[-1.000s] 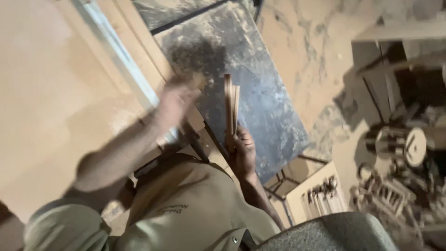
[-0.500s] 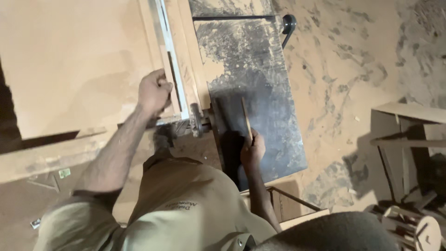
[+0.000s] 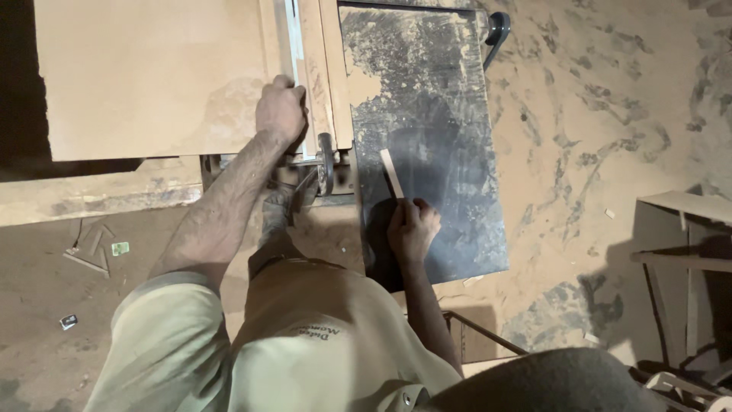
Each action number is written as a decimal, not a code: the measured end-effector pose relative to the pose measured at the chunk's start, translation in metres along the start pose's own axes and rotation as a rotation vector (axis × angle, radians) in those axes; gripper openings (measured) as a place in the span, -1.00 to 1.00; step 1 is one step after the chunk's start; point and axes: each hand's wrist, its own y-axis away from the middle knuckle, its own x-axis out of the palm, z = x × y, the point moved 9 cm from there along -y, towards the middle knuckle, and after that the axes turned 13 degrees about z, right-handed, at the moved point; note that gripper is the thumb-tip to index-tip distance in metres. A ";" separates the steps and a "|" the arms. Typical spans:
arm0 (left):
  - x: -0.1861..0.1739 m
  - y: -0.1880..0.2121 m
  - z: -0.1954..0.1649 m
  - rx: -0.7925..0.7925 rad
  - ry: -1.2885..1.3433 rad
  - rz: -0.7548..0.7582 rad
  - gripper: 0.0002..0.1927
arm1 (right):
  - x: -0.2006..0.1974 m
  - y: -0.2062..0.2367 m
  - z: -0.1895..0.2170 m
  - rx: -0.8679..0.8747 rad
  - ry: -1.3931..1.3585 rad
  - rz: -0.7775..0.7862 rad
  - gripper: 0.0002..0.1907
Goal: The person cuts small wooden strips into shorter pieces on a table saw, pushing each strip against the fence and blade, then gathers the cut pieces and stacks them on a side table. They repeat the cutting cycle with a bundle of strips held in one hand.
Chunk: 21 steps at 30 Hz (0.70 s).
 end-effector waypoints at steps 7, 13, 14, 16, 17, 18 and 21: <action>0.013 0.004 -0.014 0.158 -0.327 0.161 -0.45 | 0.004 -0.008 -0.003 0.056 -0.059 0.090 -0.89; 0.014 -0.019 -0.008 0.142 -0.454 0.302 -0.21 | 0.015 -0.012 -0.006 0.085 -0.013 0.149 -0.86; 0.012 -0.027 -0.008 0.149 -0.473 0.300 -0.22 | 0.016 -0.012 -0.006 0.090 0.001 0.152 -0.85; 0.008 -0.045 -0.004 0.154 -0.487 0.294 -0.22 | 0.019 -0.013 -0.006 0.105 -0.003 0.174 -0.81; 0.007 -0.057 0.000 0.152 -0.482 0.292 -0.22 | 0.021 -0.013 -0.006 0.114 -0.004 0.183 -0.79; 0.006 -0.068 0.005 0.152 -0.478 0.291 -0.23 | 0.022 -0.014 -0.006 0.119 0.004 0.187 -0.78; 0.004 -0.109 0.018 0.154 -0.498 0.245 -0.34 | 0.023 -0.018 -0.005 0.117 0.040 0.191 -0.76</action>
